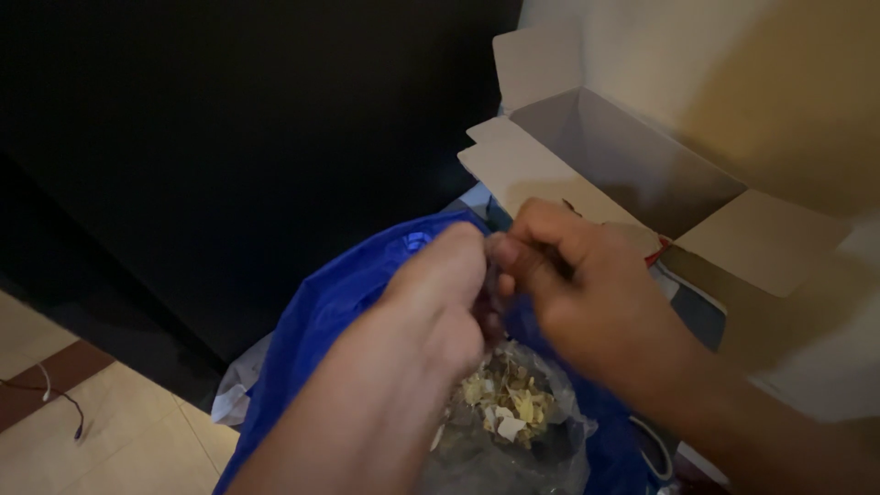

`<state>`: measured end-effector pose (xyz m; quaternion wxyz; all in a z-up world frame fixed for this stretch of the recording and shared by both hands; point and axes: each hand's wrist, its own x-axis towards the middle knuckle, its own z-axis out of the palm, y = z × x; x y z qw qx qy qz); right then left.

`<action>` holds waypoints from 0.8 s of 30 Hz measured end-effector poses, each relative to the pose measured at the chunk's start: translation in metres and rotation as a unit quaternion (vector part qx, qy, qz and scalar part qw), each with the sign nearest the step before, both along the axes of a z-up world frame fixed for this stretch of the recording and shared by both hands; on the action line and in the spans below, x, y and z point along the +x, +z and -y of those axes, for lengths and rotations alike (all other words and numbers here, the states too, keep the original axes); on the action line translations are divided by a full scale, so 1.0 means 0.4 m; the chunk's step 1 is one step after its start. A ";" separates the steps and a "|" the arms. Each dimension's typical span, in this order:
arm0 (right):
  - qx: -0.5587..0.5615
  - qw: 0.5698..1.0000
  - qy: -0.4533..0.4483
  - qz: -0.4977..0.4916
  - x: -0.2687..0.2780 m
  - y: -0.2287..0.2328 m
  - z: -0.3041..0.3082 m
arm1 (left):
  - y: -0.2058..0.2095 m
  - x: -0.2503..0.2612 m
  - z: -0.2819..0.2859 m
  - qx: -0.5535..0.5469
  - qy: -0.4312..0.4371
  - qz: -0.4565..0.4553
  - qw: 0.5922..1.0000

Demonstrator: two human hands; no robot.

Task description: Tearing cardboard and paper packaging into small pieces and placing them into a blue trash bag.

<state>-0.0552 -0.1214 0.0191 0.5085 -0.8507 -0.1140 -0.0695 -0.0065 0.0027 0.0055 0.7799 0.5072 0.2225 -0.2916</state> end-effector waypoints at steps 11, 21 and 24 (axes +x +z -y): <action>-0.085 0.978 -0.112 0.156 -0.055 -0.007 -0.020 | -0.046 0.002 0.001 -0.228 0.088 -0.120 0.962; 0.298 0.924 -0.122 -0.206 -0.055 0.004 -0.029 | -0.044 -0.039 -0.033 -0.087 0.012 0.083 0.993; 0.316 0.912 -0.120 -0.231 -0.075 0.021 -0.034 | 0.003 -0.082 -0.023 -0.010 0.030 0.117 0.993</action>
